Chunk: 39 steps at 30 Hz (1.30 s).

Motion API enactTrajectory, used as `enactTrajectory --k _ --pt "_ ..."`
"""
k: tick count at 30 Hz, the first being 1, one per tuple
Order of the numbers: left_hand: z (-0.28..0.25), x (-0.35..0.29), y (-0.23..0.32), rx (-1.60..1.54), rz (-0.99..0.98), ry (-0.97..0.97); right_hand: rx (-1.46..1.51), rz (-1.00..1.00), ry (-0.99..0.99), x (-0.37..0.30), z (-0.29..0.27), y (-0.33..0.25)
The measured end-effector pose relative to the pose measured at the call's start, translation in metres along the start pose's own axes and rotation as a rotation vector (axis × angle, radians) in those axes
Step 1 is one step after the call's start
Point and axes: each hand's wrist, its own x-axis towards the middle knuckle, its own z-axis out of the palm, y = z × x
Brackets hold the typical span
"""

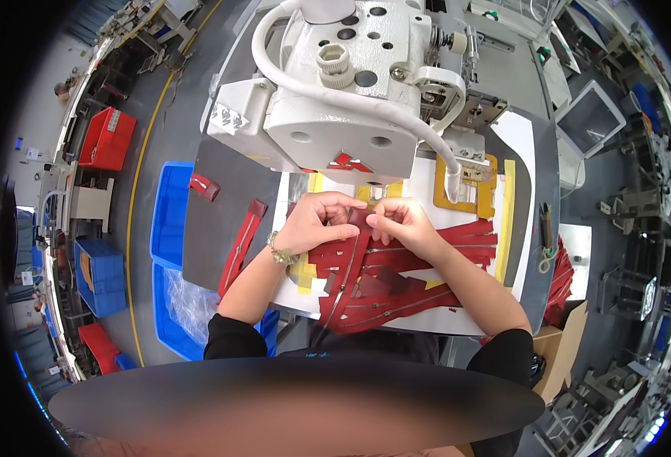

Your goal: Operating an industrial sewing machine to assemble red leather components for zippers.

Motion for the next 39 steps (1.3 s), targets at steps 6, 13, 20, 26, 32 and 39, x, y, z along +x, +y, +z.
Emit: enactTrajectory --k 6,13,20,26,32,39 --pt "0.0020 -0.0011 0.0006 0.068 0.079 -0.022 0.008 -0.004 0.004 -0.0015 -0.0018 0.0009" --pt "0.0023 -0.0018 0.0002 0.055 0.060 -0.021 0.011 0.021 0.009 -0.0019 -0.0025 0.0007" --pt "0.0014 -0.0016 -0.0011 0.072 0.073 -0.012 0.009 0.024 0.015 -0.0017 -0.0022 0.0004" --pt "-0.0004 -0.0004 -0.0016 0.092 0.091 -0.018 0.039 -0.004 0.001 -0.0015 -0.0028 0.0016" --pt "-0.0003 -0.0005 -0.0024 0.078 0.069 -0.012 0.039 -0.011 -0.002 -0.0014 -0.0033 0.0015" --pt "-0.0010 0.0004 -0.0037 0.133 0.092 -0.025 0.008 -0.020 0.003 -0.0023 -0.0039 0.0033"
